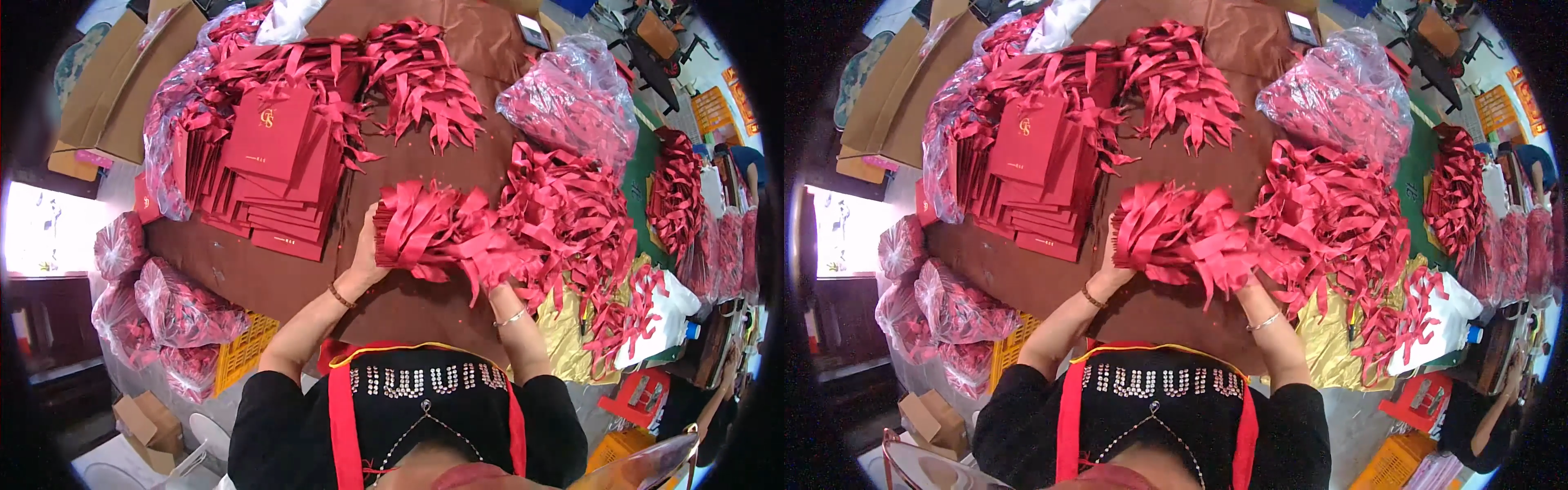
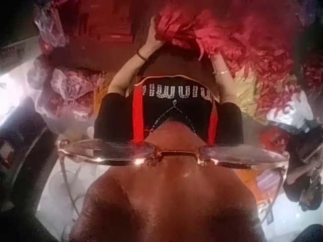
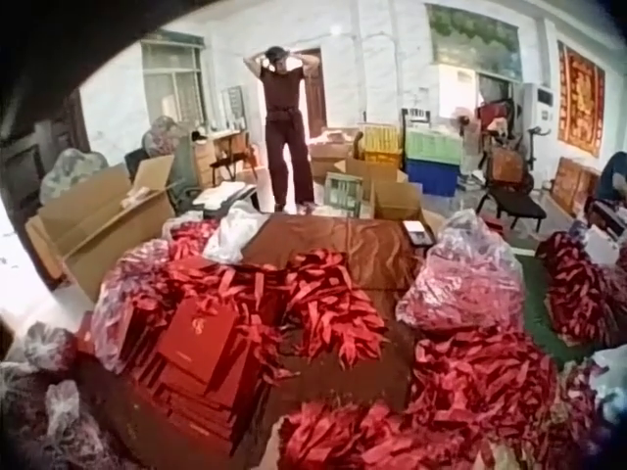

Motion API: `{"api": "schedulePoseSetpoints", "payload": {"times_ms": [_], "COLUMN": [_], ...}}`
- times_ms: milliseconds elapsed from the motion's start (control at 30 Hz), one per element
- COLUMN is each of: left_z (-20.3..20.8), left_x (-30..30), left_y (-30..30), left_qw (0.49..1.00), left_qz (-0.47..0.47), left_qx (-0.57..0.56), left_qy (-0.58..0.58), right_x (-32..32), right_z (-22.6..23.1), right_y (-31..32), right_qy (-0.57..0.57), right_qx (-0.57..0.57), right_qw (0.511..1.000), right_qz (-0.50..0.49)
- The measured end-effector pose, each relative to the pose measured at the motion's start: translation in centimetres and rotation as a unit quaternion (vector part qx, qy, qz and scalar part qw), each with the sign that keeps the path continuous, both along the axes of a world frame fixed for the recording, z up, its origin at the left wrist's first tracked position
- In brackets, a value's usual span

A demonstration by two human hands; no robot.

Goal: The person attaches ribbon handles to small gift bags by threading ribbons through the bag holes by hand, then gathers and aligns the assembled gift bags into a stack.

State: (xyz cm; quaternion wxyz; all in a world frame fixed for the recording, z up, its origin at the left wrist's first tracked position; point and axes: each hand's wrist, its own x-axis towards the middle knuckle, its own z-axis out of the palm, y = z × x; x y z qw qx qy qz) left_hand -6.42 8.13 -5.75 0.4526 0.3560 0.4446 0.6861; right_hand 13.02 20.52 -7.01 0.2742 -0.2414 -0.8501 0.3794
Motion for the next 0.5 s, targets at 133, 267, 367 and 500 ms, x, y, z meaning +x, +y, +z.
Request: {"api": "schedulePoseSetpoints", "payload": {"times_ms": [133, 267, 367, 500], "left_z": [0.2, 2.4, 3.1, 4.3], "left_x": [-0.4, -0.4, -0.8, -1.5], "left_y": [0.6, 2.5, 3.8, 3.2], "left_qw": [0.987, 0.975, 0.973, 0.969], "left_qz": [0.057, 0.102, 0.091, 0.096], "left_qx": [0.008, 0.050, 0.015, 0.003], "left_qy": [0.153, 0.193, 0.209, 0.226], "right_x": [-0.3, -0.3, 1.9, -1.8], "right_z": [-0.1, -0.4, -5.0, 4.7], "right_y": [0.2, 0.2, 1.6, -1.0], "right_qy": [-0.028, -0.050, -0.176, 0.000], "right_qx": [0.006, 0.029, 0.009, -0.231], "right_qw": [0.999, 0.997, 0.980, 0.966], "right_qz": [-0.035, -0.055, -0.087, -0.116]}}
